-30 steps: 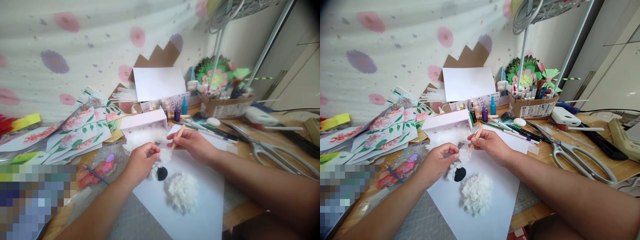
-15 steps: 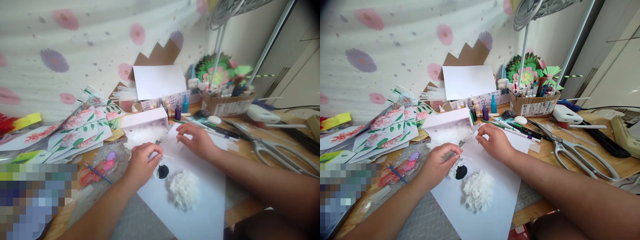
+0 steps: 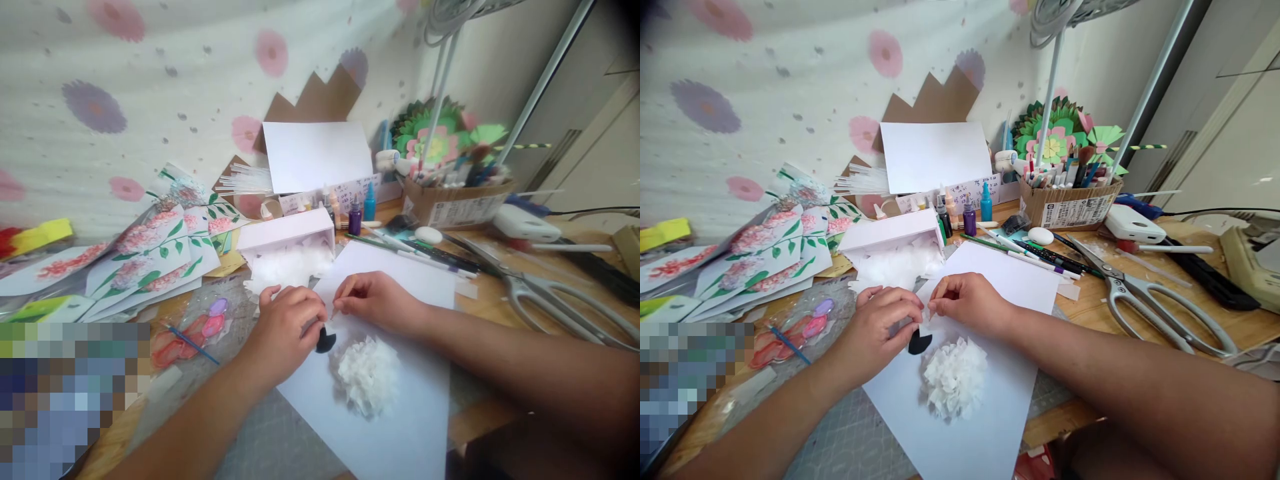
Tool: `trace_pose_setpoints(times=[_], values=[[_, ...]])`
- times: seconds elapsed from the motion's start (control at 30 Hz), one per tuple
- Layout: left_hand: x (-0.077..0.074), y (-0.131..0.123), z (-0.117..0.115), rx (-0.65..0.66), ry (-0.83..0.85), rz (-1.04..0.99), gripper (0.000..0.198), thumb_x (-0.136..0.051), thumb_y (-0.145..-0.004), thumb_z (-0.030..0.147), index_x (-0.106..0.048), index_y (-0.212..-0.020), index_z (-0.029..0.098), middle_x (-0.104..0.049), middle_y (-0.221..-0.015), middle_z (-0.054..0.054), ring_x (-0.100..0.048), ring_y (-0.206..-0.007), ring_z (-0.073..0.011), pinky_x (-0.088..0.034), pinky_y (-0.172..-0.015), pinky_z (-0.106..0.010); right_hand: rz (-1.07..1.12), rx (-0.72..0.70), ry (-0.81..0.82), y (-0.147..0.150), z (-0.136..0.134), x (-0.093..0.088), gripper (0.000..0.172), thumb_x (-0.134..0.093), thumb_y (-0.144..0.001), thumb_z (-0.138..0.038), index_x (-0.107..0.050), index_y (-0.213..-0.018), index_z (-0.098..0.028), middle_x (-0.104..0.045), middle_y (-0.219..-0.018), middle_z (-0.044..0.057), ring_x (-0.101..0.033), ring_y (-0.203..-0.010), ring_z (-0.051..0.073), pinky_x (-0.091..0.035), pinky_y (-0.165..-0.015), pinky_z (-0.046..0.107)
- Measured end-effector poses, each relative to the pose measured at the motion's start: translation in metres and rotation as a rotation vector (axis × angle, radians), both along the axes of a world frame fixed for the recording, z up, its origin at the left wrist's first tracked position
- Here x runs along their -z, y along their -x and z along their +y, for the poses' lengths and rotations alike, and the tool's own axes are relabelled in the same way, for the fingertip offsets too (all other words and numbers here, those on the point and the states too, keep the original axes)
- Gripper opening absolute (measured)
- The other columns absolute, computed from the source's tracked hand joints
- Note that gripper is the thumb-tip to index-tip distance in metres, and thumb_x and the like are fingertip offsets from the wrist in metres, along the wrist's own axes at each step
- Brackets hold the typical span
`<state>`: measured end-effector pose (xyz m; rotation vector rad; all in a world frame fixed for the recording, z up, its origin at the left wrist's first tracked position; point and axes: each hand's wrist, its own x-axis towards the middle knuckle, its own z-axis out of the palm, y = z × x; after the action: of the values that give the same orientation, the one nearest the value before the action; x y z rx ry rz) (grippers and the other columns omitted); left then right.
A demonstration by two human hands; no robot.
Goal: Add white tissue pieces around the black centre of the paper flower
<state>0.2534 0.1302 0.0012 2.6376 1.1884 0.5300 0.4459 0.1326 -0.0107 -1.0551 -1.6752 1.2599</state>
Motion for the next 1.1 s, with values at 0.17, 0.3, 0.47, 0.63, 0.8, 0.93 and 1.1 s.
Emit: trace_pose_setpoints(times=[0.17,0.3,0.47,0.63,0.8,0.93,1.1], values=[[0.0,0.0,0.0,-0.023,0.02,-0.002,0.017,-0.047,-0.075,0.01,-0.057,-0.075,0.024,-0.061,-0.088,0.002,-0.054,-0.085,-0.0173,-0.023,-0.093,-0.046,-0.005,0.014,0.065,0.004,0.0,0.0,0.013,-0.064,-0.068,-0.027,-0.063,-0.067,-0.014,-0.063,-0.068,0.002,-0.055,-0.063,0.012,-0.043,-0.06,0.022],[0.003,0.0,0.001,-0.029,0.034,-0.009,0.018,-0.045,-0.074,0.009,-0.056,-0.075,0.023,-0.061,-0.087,0.002,-0.054,-0.085,-0.0165,-0.023,-0.093,-0.046,0.05,0.088,0.062,0.004,0.0,-0.003,0.02,-0.066,-0.068,-0.032,-0.06,-0.064,-0.013,-0.061,-0.065,0.003,-0.053,-0.059,0.011,-0.042,-0.058,0.022],[0.003,0.0,0.001,-0.04,0.06,-0.046,0.016,-0.046,-0.074,0.01,-0.056,-0.074,0.023,-0.06,-0.083,0.003,-0.054,-0.084,-0.016,-0.023,-0.094,-0.046,0.156,0.031,0.11,0.004,-0.001,-0.005,0.026,-0.068,-0.066,-0.033,-0.054,-0.059,-0.013,-0.06,-0.061,0.003,-0.051,-0.056,0.011,-0.041,-0.056,0.022],[-0.003,0.0,-0.001,-0.072,0.298,-0.371,0.008,-0.049,-0.076,0.016,-0.055,-0.074,0.021,-0.057,-0.087,0.001,-0.054,-0.083,-0.0146,-0.038,-0.082,-0.032,0.198,0.157,0.108,-0.001,0.001,-0.004,0.02,-0.066,-0.067,-0.027,-0.055,-0.058,-0.012,-0.055,-0.057,0.0,-0.048,-0.053,0.009,-0.038,-0.053,0.02],[-0.012,0.003,-0.004,-0.155,0.596,-0.791,0.01,-0.052,-0.08,0.029,-0.053,-0.081,0.019,-0.05,-0.07,0.002,-0.049,-0.064,-0.0104,-0.04,-0.058,-0.022,0.129,0.129,0.159,-0.004,0.002,-0.004,0.016,-0.064,-0.067,-0.025,-0.057,-0.061,-0.012,-0.055,-0.057,0.001,-0.049,-0.052,0.009,-0.038,-0.051,0.02],[-0.013,0.003,-0.005,-0.116,0.666,-0.777,0.011,-0.055,-0.079,0.029,-0.053,-0.079,0.018,-0.052,-0.071,0.002,-0.049,-0.065,-0.0096,-0.039,-0.057,-0.02,0.058,0.037,0.107,0.001,0.001,-0.003,0.017,-0.064,-0.068,-0.027,-0.059,-0.062,-0.012,-0.06,-0.064,0.003,-0.053,-0.058,0.011,-0.041,-0.057,0.021],[-0.008,-0.001,-0.005,-0.115,0.609,-0.533,0.007,-0.051,-0.082,0.027,-0.053,-0.08,0.02,-0.056,-0.071,0.004,-0.05,-0.062,-0.0088,-0.036,-0.054,-0.019,-0.036,0.051,0.026,0.005,0.003,0.002,0.013,-0.064,-0.07,-0.026,-0.064,-0.067,-0.013,-0.063,-0.07,0.003,-0.055,-0.063,0.012,-0.042,-0.06,0.022]])
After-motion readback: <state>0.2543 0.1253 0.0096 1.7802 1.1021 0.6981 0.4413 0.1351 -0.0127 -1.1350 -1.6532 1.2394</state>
